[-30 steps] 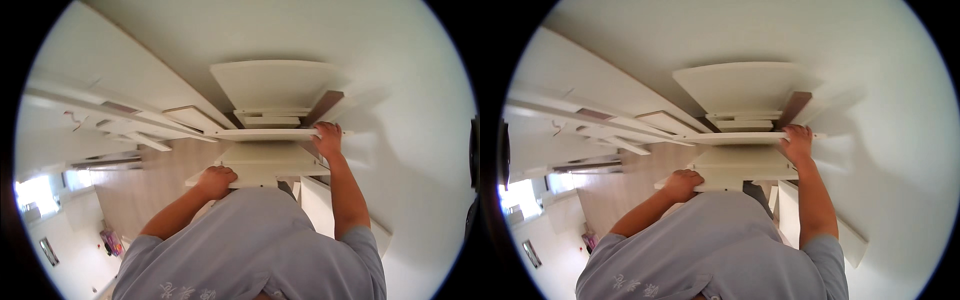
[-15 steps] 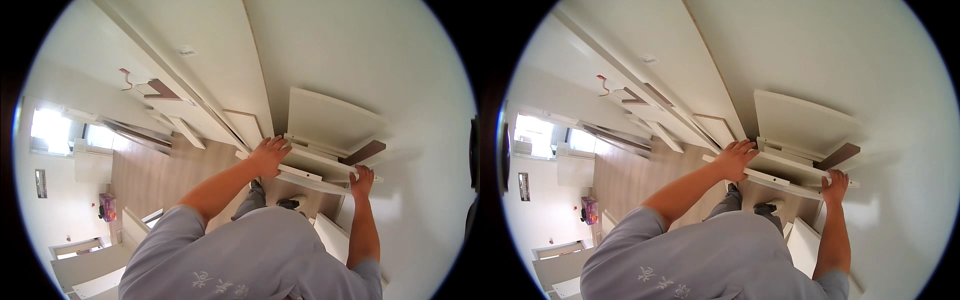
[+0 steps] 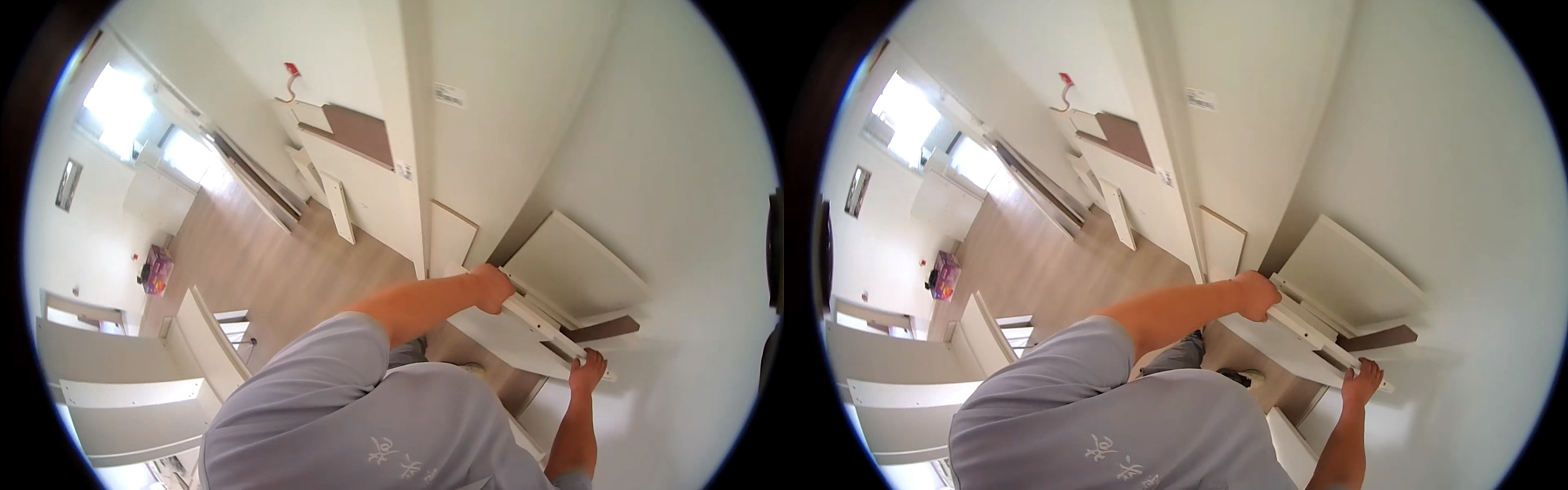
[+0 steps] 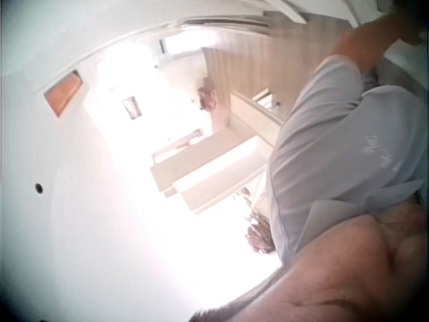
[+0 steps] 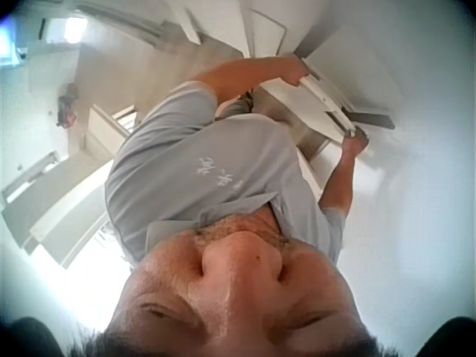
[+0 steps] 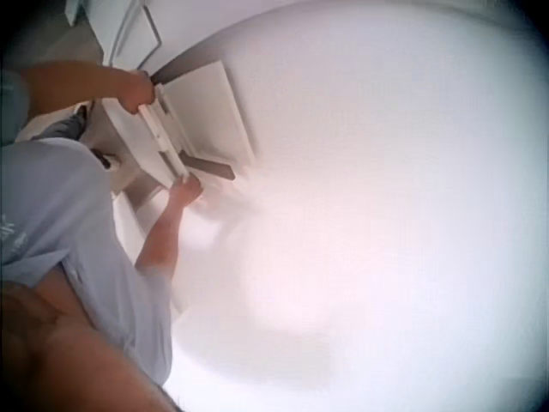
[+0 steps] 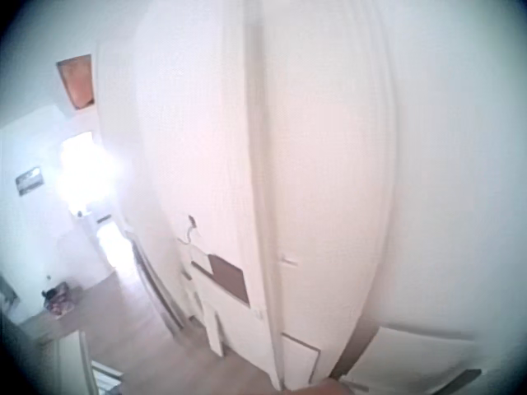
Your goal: The person assembles a white cabinet by aligning panels, picking up a power drill, and walking to a different area to retrieve more panels.
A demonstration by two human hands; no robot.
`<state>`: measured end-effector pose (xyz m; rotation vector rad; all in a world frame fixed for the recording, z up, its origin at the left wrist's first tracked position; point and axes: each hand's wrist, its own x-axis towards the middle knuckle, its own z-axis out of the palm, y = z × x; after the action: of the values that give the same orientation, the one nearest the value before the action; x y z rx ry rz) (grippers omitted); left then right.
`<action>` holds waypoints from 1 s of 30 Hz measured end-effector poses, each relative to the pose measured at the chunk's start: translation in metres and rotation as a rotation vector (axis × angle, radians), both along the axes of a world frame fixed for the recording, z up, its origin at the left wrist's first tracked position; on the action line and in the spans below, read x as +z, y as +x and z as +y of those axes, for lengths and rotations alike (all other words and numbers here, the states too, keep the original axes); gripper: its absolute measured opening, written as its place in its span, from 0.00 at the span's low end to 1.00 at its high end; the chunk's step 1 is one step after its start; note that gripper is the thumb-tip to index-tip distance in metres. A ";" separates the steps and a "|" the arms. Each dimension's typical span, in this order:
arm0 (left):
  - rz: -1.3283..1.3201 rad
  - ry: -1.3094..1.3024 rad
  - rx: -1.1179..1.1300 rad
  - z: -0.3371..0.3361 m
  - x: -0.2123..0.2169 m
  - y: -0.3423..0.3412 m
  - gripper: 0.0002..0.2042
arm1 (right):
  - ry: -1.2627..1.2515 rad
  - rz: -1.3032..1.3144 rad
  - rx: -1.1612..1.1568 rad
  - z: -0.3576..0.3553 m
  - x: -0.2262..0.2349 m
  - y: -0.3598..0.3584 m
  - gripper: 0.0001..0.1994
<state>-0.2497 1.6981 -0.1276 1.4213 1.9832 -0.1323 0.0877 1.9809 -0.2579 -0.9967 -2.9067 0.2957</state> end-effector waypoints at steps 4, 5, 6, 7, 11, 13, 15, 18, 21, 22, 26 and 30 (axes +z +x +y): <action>0.228 0.548 0.045 -0.038 -0.026 0.012 0.22 | 0.029 -0.014 0.010 0.006 0.001 -0.009 0.23; 0.298 0.739 0.074 -0.053 -0.028 0.018 0.23 | 0.083 0.038 0.040 0.009 -0.004 -0.007 0.25; 0.374 0.927 0.102 -0.070 -0.027 0.022 0.24 | 0.094 0.027 0.012 0.011 -0.009 -0.008 0.26; 0.301 0.937 0.131 -0.090 -0.021 0.027 0.26 | 0.102 0.020 -0.015 0.011 -0.012 -0.011 0.26; -0.012 0.529 0.287 -0.201 -0.040 0.035 0.26 | 0.015 -0.016 -0.138 0.016 -0.012 -0.031 0.28; -0.143 0.146 0.456 -0.267 -0.045 0.036 0.24 | -0.020 -0.014 -0.175 0.006 0.000 -0.051 0.29; -0.162 -0.026 0.560 -0.350 -0.081 0.043 0.23 | 0.012 0.018 -0.150 0.007 -0.007 -0.067 0.29; -0.082 -0.139 0.804 -0.464 -0.128 0.075 0.24 | 0.044 0.029 -0.139 0.010 -0.014 -0.074 0.31; -0.023 -0.250 1.153 -0.511 -0.114 0.130 0.23 | 0.149 0.012 -0.169 -0.001 -0.020 -0.056 0.36; -0.016 -0.257 1.226 -0.527 -0.120 0.158 0.21 | 0.162 0.024 -0.186 -0.011 -0.018 -0.057 0.38; -0.091 -0.297 1.161 -0.569 -0.206 0.297 0.19 | 0.186 0.035 -0.080 -0.028 -0.013 -0.054 0.42; -0.339 -0.280 0.890 -0.551 -0.245 0.357 0.18 | 0.133 -0.056 -0.123 -0.035 0.001 -0.061 0.42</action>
<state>0.1071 1.1468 -0.3727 0.2812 2.0177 0.2101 0.0263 1.9461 -0.2571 -1.1721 -2.8533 0.0677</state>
